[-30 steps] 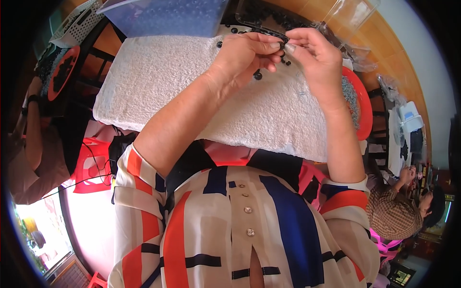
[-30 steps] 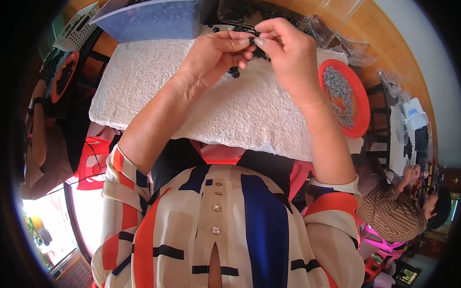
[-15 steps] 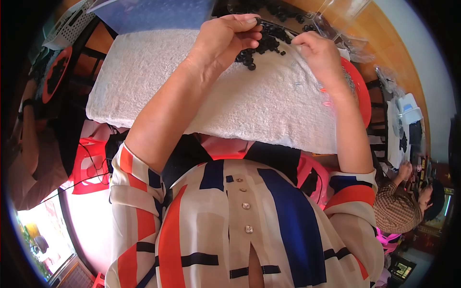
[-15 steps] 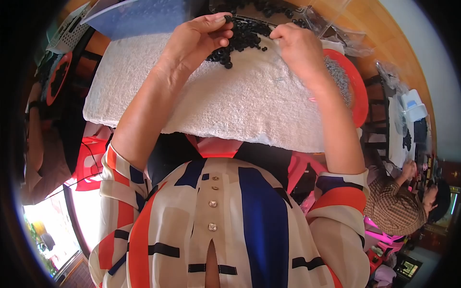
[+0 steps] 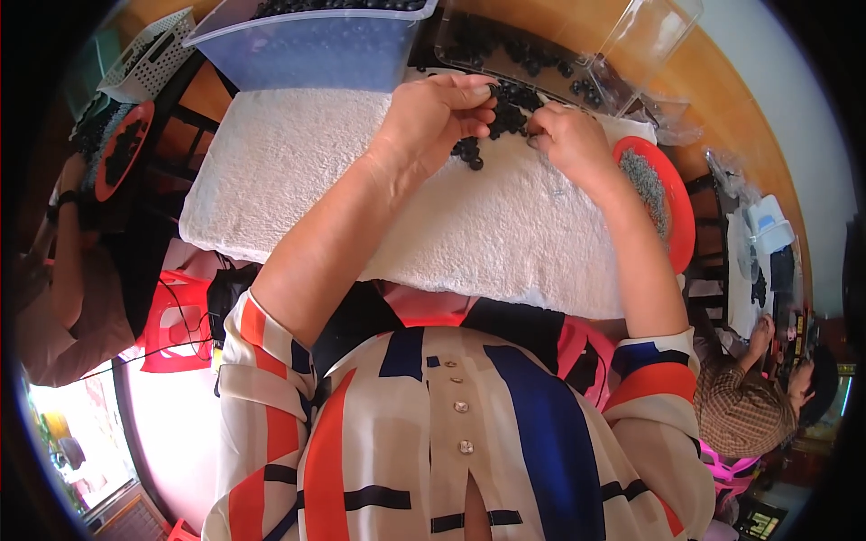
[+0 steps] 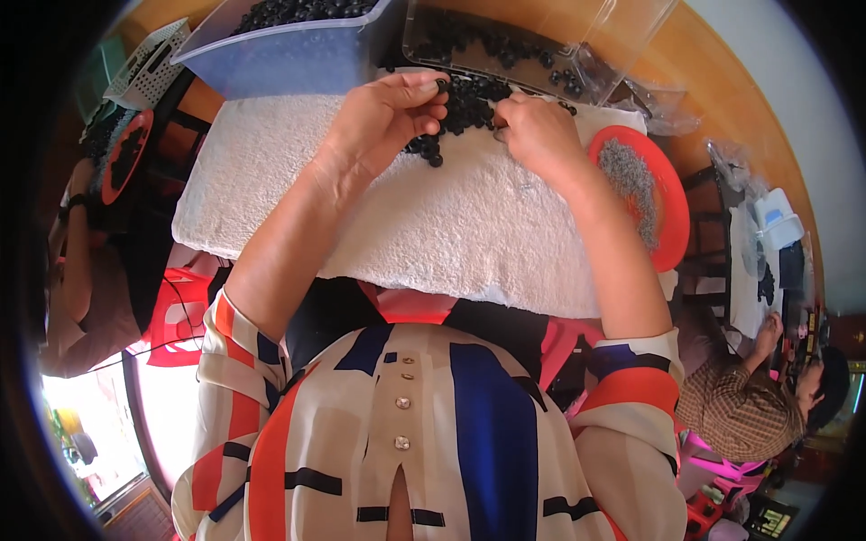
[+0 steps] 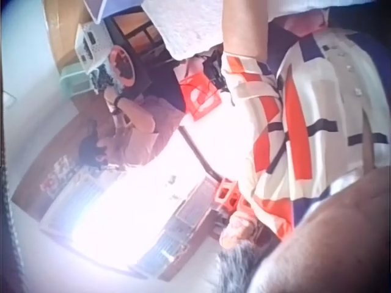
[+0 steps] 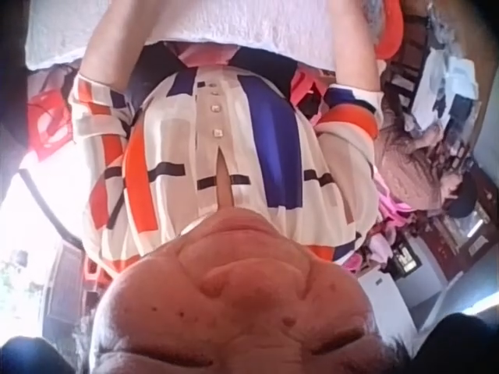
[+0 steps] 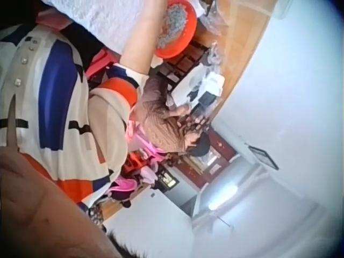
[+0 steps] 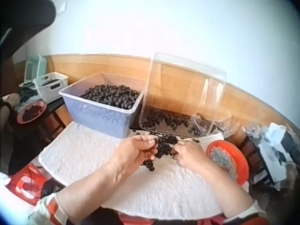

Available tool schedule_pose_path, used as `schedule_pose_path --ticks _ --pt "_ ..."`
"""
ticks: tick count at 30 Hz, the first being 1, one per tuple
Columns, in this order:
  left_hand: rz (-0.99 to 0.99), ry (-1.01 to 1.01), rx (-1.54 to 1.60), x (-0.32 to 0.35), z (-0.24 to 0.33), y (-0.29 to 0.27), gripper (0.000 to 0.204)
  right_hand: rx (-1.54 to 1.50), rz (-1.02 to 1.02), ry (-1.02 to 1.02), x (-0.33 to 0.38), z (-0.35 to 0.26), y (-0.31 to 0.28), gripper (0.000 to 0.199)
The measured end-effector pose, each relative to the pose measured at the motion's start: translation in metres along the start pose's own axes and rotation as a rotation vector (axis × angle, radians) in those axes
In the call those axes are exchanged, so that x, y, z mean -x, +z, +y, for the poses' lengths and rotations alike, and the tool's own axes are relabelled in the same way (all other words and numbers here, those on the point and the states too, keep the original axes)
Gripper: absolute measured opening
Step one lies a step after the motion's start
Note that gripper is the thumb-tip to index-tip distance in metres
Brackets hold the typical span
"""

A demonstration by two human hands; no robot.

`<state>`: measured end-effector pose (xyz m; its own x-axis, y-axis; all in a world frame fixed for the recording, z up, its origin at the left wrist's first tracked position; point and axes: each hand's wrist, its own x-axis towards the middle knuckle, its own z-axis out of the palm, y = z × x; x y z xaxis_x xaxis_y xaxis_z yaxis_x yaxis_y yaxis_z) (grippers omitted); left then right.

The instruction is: Manually inspecting and trimming small black plastic components at a workstation.

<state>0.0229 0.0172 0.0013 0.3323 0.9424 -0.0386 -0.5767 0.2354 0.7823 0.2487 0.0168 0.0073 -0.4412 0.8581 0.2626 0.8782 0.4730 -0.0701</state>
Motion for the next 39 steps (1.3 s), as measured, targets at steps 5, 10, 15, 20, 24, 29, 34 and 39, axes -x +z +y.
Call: schedule_pose_path --ticks 5,10,15,20,24,29,34,39 --pt "-0.004 0.003 0.008 0.003 0.0 0.0 0.018 -0.244 0.088 0.074 -0.003 -0.017 -0.011 0.014" --pt "-0.033 0.02 -0.004 0.003 -0.001 0.002 0.017 -1.197 0.194 0.284 -0.012 -0.055 -0.032 0.015" --pt "-0.02 0.057 -0.045 0.004 -0.002 0.006 0.016 -1.306 0.24 0.326 -0.017 -0.061 -0.027 0.016" --pt "0.018 0.108 -0.058 0.009 0.002 0.012 0.014 -1.346 0.257 0.286 -0.019 -0.066 -0.025 0.014" --pt "0.018 0.127 -0.059 0.011 0.003 0.012 0.012 -1.336 0.273 0.28 -0.019 -0.069 -0.025 0.014" --pt "0.04 0.161 -0.057 0.011 0.001 0.014 0.011 -1.257 0.343 0.251 -0.017 -0.071 -0.024 0.012" --pt "0.055 0.209 -0.134 0.012 -0.001 0.014 0.013 -1.112 0.38 0.229 -0.017 -0.07 -0.02 0.011" --pt "0.061 0.211 -0.185 0.013 -0.001 0.014 0.015 -0.881 0.475 0.111 -0.017 -0.068 -0.017 0.009"
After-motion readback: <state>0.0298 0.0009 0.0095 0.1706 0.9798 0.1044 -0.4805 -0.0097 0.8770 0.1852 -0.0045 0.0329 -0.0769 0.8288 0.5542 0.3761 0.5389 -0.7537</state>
